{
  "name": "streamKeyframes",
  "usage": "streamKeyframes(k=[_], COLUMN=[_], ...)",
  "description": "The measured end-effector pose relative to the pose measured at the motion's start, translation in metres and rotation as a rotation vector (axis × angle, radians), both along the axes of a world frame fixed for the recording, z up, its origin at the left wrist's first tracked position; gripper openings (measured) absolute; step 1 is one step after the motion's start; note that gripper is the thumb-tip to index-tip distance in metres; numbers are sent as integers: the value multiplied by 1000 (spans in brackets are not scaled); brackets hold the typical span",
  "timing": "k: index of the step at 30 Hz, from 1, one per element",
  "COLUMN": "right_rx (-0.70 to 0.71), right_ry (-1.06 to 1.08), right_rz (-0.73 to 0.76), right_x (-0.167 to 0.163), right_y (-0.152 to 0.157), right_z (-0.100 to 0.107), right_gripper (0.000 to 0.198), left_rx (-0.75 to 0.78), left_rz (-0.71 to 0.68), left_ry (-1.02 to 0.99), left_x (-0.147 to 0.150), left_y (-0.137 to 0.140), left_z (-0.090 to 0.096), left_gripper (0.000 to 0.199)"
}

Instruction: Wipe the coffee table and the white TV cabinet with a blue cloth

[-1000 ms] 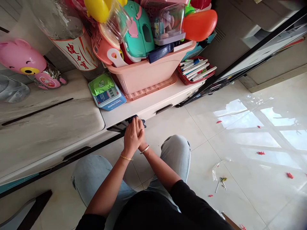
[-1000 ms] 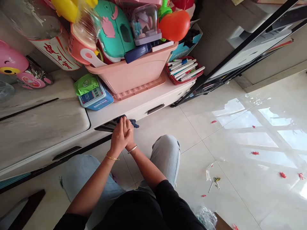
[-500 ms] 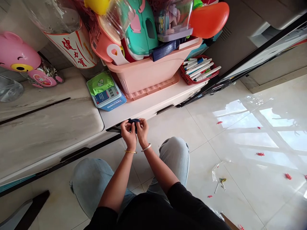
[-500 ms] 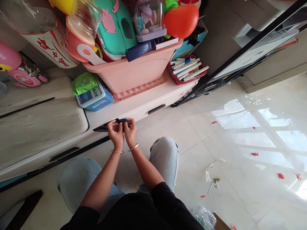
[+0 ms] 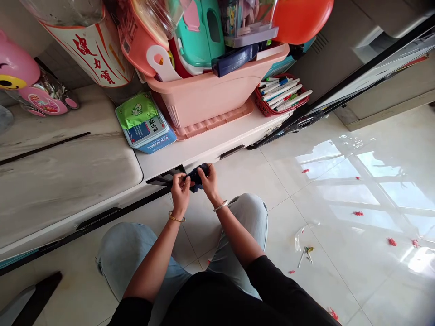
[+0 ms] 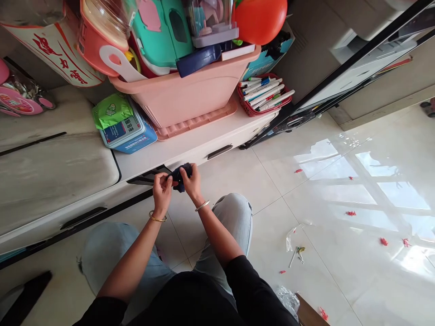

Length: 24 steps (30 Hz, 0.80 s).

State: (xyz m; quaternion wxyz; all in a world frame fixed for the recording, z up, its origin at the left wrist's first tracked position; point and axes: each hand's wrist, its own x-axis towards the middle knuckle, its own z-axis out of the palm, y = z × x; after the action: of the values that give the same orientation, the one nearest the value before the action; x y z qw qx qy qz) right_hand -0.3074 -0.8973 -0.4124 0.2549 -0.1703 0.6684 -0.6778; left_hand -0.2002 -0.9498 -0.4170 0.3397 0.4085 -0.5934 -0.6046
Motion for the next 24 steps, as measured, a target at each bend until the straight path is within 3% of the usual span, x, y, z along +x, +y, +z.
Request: streamKeyframes(k=[5, 11, 20, 24], right_rx=[-94, -112, -130, -179], right_ry=[-140, -274, -501, -572], right_rz=[12, -182, -243, -289], right_x=[7, 25, 21, 19], right_y=[-18, -41, -43, -46], right_z=[6, 8, 19, 23], right_gripper=[26, 29, 29, 33], left_rx=[87, 125, 473, 507], left_rz=[220, 415, 370, 350], left_ry=[85, 64, 165, 204], left_x=[-13, -25, -51, -53], left_y=[5, 1, 1, -2], left_z=[11, 12, 4, 7], left_gripper=[48, 35, 36, 32])
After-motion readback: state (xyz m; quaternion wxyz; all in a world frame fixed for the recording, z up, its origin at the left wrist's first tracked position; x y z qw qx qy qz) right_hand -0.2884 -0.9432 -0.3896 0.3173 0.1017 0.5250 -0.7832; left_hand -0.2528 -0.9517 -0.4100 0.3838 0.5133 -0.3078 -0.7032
